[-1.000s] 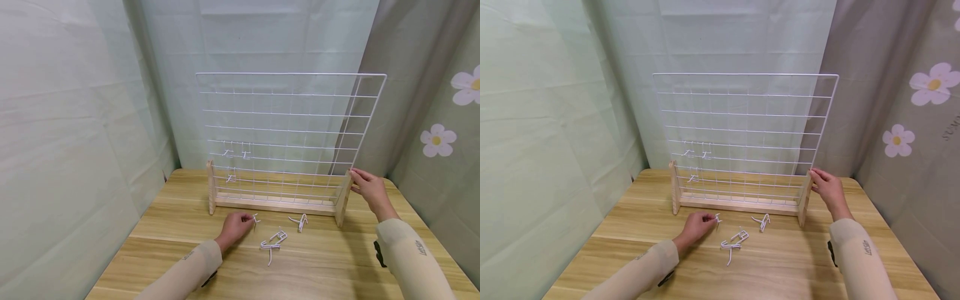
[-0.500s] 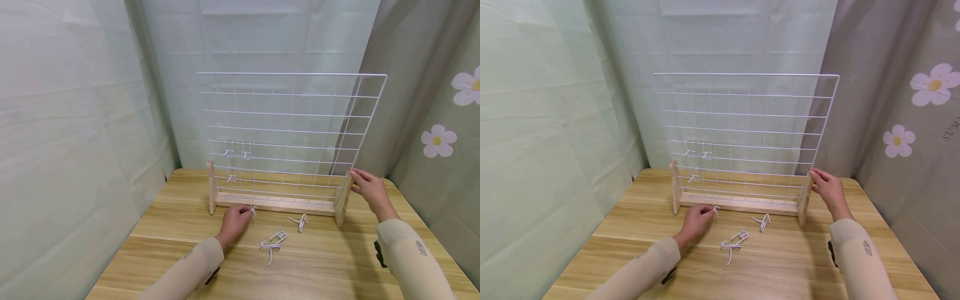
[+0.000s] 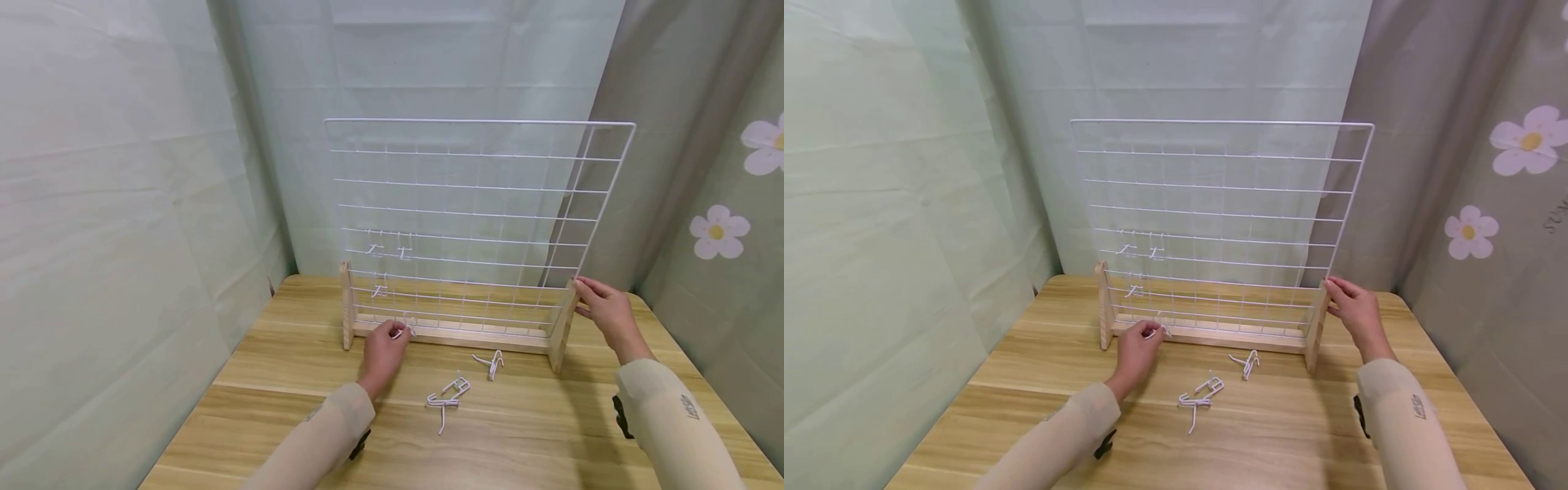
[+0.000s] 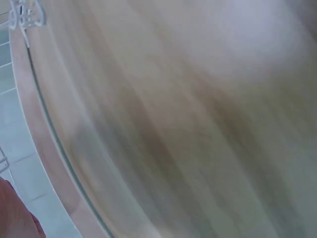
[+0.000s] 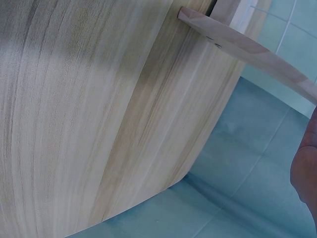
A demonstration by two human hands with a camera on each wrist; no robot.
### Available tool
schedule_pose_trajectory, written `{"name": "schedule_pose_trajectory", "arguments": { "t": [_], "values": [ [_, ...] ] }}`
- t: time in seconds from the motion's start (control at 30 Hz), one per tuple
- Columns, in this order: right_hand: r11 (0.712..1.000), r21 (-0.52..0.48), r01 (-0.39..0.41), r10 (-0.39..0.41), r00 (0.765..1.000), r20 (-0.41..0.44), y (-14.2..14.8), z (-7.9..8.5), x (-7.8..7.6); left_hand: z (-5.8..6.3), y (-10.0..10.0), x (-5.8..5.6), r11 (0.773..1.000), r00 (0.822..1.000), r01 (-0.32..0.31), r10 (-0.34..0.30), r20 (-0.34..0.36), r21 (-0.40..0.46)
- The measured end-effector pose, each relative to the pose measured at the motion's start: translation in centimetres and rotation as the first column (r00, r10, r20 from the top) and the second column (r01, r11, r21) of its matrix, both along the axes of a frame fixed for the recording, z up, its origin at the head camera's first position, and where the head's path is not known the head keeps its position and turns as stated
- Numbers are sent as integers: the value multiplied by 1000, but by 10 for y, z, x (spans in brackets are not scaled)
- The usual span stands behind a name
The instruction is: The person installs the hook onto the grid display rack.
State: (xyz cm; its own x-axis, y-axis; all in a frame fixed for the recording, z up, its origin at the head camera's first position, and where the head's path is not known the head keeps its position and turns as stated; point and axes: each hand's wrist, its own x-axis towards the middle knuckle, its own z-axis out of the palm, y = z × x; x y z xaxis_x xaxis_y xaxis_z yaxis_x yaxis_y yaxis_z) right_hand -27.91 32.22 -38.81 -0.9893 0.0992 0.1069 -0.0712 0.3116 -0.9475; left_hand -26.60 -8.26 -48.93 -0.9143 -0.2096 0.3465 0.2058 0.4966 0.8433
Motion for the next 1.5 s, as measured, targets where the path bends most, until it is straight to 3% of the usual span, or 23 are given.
{"name": "schedule_pose_trajectory", "arguments": {
  "t": [0.27,0.47,0.7,1.23,1.5],
  "values": [
    [1000,-3,-4,4,1000,-6,-1,0,0,12,6,-4,987,985,-158,161,-69,41],
    [1000,-15,-10,10,1000,-14,0,-1,-1,21,12,-10,963,958,-259,266,-106,77],
    [1000,6,-6,6,1000,-3,1,-2,-2,30,21,-16,938,926,-332,345,-153,100],
    [1000,-2,-2,2,1000,-8,1,-1,-2,54,34,-25,913,903,-393,406,-142,111],
    [1000,5,-7,7,1000,-1,1,-3,-3,65,38,-30,898,880,-425,440,-177,116]
  ]
}}
